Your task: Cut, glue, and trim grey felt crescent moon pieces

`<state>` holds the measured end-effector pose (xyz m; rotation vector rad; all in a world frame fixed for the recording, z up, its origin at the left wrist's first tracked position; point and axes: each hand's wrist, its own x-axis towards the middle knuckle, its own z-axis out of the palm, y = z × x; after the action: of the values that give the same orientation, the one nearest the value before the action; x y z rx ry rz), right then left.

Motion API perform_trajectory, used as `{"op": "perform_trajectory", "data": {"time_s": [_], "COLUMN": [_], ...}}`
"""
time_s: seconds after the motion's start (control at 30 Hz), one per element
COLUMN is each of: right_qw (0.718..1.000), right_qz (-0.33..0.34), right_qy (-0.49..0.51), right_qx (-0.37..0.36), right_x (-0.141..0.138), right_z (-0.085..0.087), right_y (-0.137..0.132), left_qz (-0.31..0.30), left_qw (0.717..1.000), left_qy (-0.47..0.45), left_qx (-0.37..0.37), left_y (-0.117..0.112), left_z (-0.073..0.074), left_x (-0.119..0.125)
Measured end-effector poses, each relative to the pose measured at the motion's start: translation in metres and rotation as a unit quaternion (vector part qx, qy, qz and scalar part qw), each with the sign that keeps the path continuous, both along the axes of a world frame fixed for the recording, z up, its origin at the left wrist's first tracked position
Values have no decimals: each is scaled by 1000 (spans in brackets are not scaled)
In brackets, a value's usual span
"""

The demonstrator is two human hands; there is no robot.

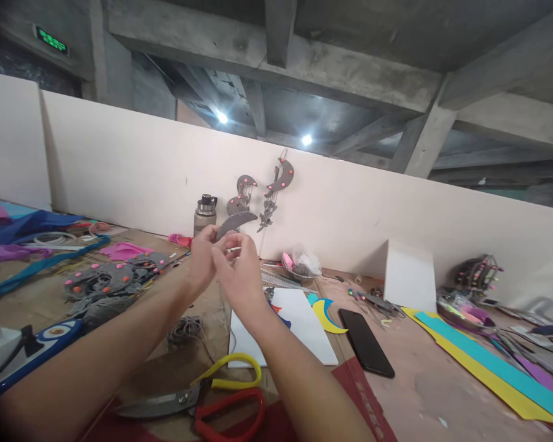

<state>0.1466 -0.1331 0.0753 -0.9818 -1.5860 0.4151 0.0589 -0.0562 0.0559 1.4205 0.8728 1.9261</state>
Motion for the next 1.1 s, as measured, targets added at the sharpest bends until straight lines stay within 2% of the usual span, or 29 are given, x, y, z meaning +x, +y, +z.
{"op": "perform_trajectory", "data": {"time_s": [0.13,0.27,0.33,0.47,0.57,0.7,0.87,1.0,1.1], "right_qw": [997,994,993,989,986,990,993,993,992], "right_qz": [-54,-91,-104,-127,-138,-116,-102,-97,-109], "right_qy": [50,58,58,69,82,76,27,-31,-35], "right_qx": [-8,-1,13,40,47,34,60,53,58], "right_x": [11,14,16,27,37,43,38,37,38], "right_z": [-3,-9,-12,-14,-12,-11,-14,-16,-15], "right_y": [16,26,31,43,50,53,51,52,52], "left_qz": [64,96,101,35,-44,-103,-134,-194,-219], "left_qw": [989,962,952,961,975,980,973,970,966], "left_qy": [92,180,214,242,205,169,183,127,100], "left_qx": [96,182,194,126,68,-38,-37,-77,-97], "left_y": [-4,-2,-3,-11,-16,-15,-6,3,9], "left_z": [-6,-12,-11,-2,7,18,25,25,24], "left_x": [3,6,9,16,17,9,-8,-16,-19]}}
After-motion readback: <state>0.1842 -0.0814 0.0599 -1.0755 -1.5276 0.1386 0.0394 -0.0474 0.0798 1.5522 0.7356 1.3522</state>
